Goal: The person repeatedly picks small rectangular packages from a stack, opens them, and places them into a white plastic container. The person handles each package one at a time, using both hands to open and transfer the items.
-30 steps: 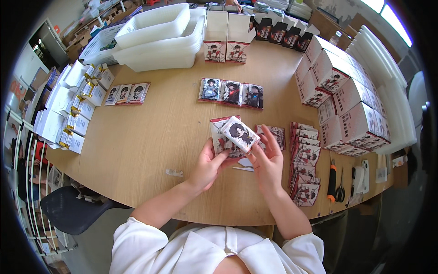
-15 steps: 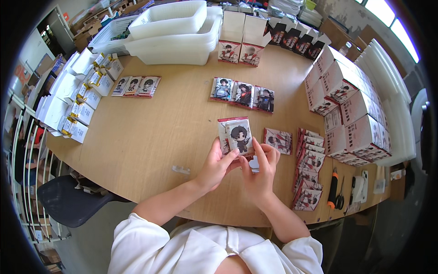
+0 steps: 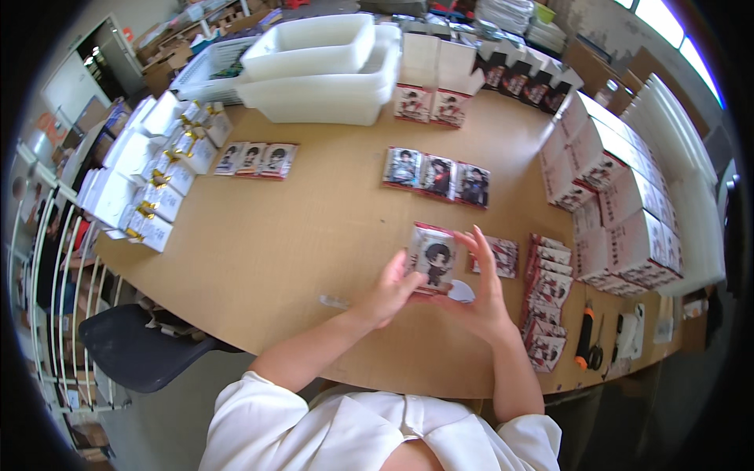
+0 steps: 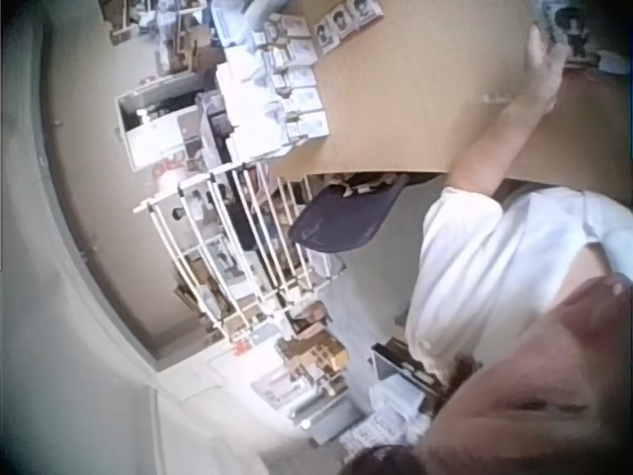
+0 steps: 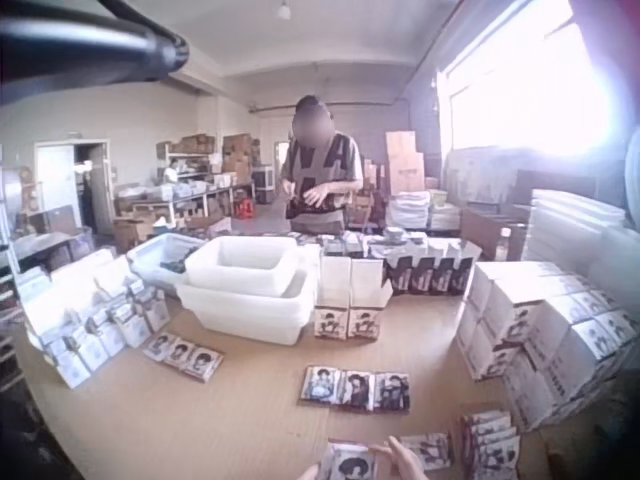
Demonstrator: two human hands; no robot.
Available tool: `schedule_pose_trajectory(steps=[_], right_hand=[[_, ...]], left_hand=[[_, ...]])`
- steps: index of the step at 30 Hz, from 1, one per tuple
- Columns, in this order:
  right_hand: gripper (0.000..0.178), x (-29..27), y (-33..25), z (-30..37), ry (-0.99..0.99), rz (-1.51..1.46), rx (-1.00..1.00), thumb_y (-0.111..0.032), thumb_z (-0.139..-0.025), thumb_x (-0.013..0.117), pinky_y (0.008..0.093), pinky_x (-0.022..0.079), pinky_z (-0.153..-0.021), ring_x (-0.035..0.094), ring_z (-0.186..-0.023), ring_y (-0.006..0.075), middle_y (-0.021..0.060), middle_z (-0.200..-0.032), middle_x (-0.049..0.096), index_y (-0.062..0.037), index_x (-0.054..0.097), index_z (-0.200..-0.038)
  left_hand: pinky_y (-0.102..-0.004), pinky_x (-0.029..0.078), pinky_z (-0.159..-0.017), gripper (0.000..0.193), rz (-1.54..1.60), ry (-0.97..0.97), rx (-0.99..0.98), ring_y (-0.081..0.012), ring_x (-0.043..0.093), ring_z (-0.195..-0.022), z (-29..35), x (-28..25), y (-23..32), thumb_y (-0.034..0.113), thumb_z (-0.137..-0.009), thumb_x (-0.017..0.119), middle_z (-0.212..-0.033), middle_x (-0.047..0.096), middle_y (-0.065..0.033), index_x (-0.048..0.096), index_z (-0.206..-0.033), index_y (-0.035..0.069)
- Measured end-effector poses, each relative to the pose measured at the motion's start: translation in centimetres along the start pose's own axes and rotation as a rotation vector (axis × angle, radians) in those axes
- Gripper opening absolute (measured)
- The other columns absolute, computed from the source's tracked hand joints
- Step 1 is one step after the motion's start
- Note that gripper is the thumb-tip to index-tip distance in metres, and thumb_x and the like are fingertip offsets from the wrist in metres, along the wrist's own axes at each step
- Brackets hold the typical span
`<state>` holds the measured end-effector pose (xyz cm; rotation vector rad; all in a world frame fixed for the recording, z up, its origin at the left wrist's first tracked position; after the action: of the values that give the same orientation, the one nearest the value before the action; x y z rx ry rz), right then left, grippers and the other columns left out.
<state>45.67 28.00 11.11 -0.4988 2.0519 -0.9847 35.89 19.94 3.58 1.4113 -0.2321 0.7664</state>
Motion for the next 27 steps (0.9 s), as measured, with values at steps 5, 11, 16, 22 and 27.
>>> schedule_pose_trajectory(steps=[5,11,16,22,27], right_hand=[[0.111,0.2,0.1,0.1,0.006,0.043,-0.011,-0.007,-0.053,0.087,0.0428,0.035,-0.103,0.045,-0.122,0.0298,0.0134,-0.129,0.049,-0.0071,0.024,-0.145],[0.110,1.0,0.0,0.0,-0.014,0.075,-0.007,-0.007,-0.052,0.087,0.0432,0.034,-0.105,0.042,-0.125,0.0311,0.0143,-0.131,0.046,-0.0053,0.025,-0.144],[0.110,1.5,-0.9,-0.5,-0.017,0.130,-0.040,-0.013,-0.053,0.088,0.0443,0.029,-0.107,0.035,-0.131,0.0343,0.0168,-0.138,0.040,-0.0036,0.025,-0.143],[0.115,1.6,-1.9,-2.3,-0.060,0.148,-0.068,-0.019,-0.053,0.090,0.0445,0.027,-0.107,0.032,-0.133,0.0333,0.0164,-0.138,0.043,-0.0027,0.022,-0.144],[0.122,1.4,-3.3,-3.5,-0.075,0.225,-0.169,-0.019,-0.051,0.090,0.0449,0.028,-0.107,0.039,-0.129,0.0324,0.0161,-0.135,0.046,-0.0060,0.016,-0.147]], left_hand=[[-0.0349,0.052,-0.087,0.036,0.005,0.002,0.008,-0.0182,0.059,-0.101,-0.5,-0.6,-1.3,0.005,-0.090,0.048,-0.114,0.055,-0.0110,0.037,-0.124,0.001],[-0.0314,0.049,-0.089,0.032,0.034,0.027,0.026,-0.0137,0.054,-0.102,-0.4,-1.0,-1.2,0.003,-0.089,0.048,-0.112,0.054,-0.0092,0.039,-0.120,-0.001],[-0.0315,0.048,-0.089,0.034,-0.046,0.033,0.128,-0.0134,0.054,-0.102,-0.9,-1.6,-1.0,0.002,-0.088,0.049,-0.111,0.054,-0.0085,0.040,-0.120,-0.002],[-0.0350,0.048,-0.094,0.046,-0.091,0.027,0.191,-0.0159,0.055,-0.109,-1.2,-2.2,-0.8,0.000,-0.087,0.047,-0.121,0.053,-0.0101,0.034,-0.131,-0.001],[-0.0321,0.049,-0.091,0.041,-0.044,-0.012,0.233,-0.0145,0.056,-0.104,-0.1,-0.7,2.7,0.002,-0.087,0.046,-0.115,0.054,-0.0103,0.036,-0.126,-0.001]])
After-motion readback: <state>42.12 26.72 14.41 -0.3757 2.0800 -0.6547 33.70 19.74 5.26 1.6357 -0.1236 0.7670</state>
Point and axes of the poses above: each hand's wrist, its own z-axis away from the middle knuckle, its own x-axis out of the palm, y = z × x, the point moved 8 cm from there along -z, towards the middle knuckle
